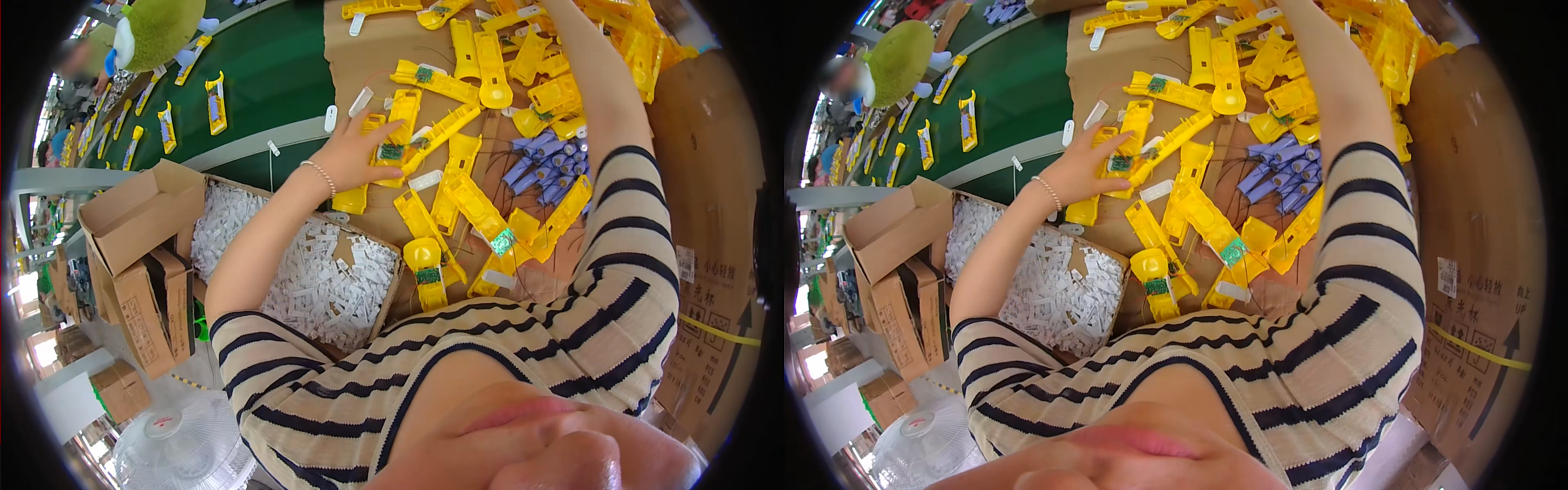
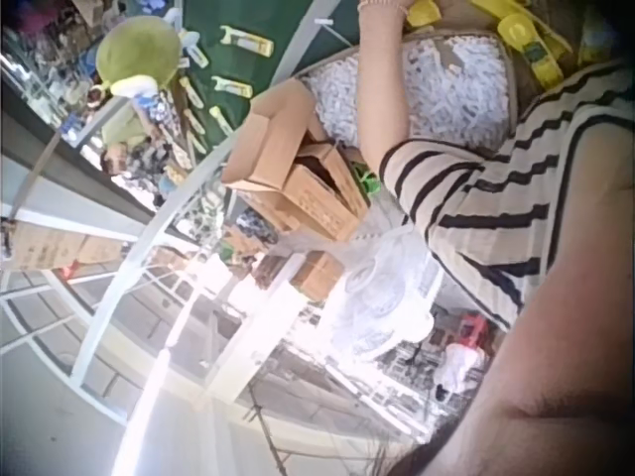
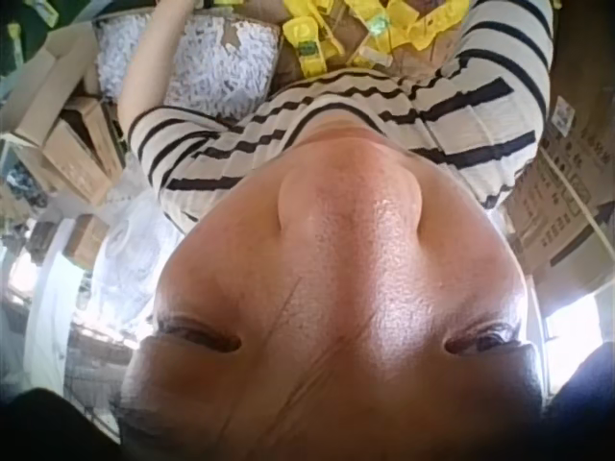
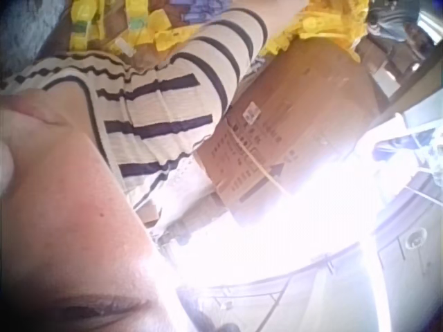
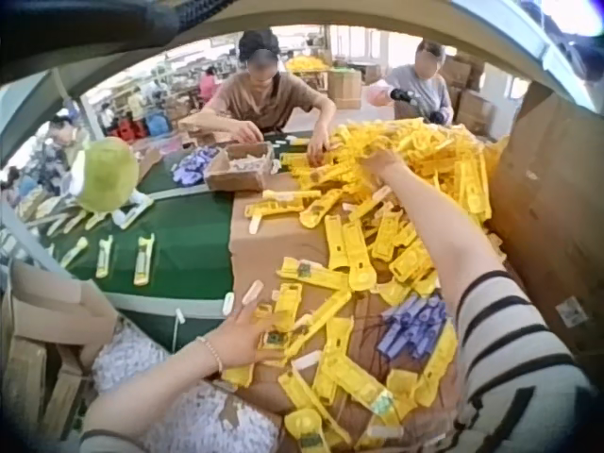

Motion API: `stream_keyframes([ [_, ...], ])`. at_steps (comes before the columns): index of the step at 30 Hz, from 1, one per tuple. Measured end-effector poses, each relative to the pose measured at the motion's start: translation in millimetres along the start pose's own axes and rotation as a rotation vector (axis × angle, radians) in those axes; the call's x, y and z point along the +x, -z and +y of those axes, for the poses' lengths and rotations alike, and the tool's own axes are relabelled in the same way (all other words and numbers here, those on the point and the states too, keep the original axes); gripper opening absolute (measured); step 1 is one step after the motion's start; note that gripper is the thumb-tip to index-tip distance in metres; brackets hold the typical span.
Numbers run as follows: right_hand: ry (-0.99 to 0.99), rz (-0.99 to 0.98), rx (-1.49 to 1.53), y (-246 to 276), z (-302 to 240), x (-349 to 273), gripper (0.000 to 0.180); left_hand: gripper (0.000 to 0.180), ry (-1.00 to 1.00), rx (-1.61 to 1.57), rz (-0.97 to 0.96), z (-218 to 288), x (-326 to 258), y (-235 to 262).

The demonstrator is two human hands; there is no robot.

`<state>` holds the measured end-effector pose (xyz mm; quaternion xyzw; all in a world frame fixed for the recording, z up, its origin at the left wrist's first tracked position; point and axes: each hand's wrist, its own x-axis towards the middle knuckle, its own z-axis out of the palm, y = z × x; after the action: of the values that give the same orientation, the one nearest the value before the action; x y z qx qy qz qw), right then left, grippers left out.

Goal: The person assembles flashlights by hand, installing batteries, internal wiring, and switch covers into plastic casings.

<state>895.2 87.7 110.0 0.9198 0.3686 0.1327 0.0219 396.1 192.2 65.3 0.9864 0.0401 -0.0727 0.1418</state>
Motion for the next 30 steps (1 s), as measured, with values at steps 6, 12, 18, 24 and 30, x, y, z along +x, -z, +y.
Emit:
stream_keyframes([
  [6,-0.125,-0.469,0.979,22.3,-149.7,-51.2,0.076,0.065,0.011,-0.09,-0.008,-37.1,-21.6,-25.4],
  [12,0.364,-0.529,0.405,20.0,-160.7,-70.0,0.082,0.064,-0.054,-0.1,-0.088,-25.6,13.5,-15.0],
  [18,0.616,-0.343,0.286,60.2,-160.3,-122.6,0.08,0.066,-0.182,-0.13,-0.097,-24.8,30.1,-14.2],
  [24,0.721,-0.498,0.297,49.4,-114.6,-138.0,0.078,0.07,-0.25,-0.06,-0.151,-15.8,24.7,-1.3],
  [30,0.649,-0.427,0.245,110.5,-96.2,-208.4,0.069,0.075,-0.175,-0.037,-0.103,-9.2,12.4,15.2],
])
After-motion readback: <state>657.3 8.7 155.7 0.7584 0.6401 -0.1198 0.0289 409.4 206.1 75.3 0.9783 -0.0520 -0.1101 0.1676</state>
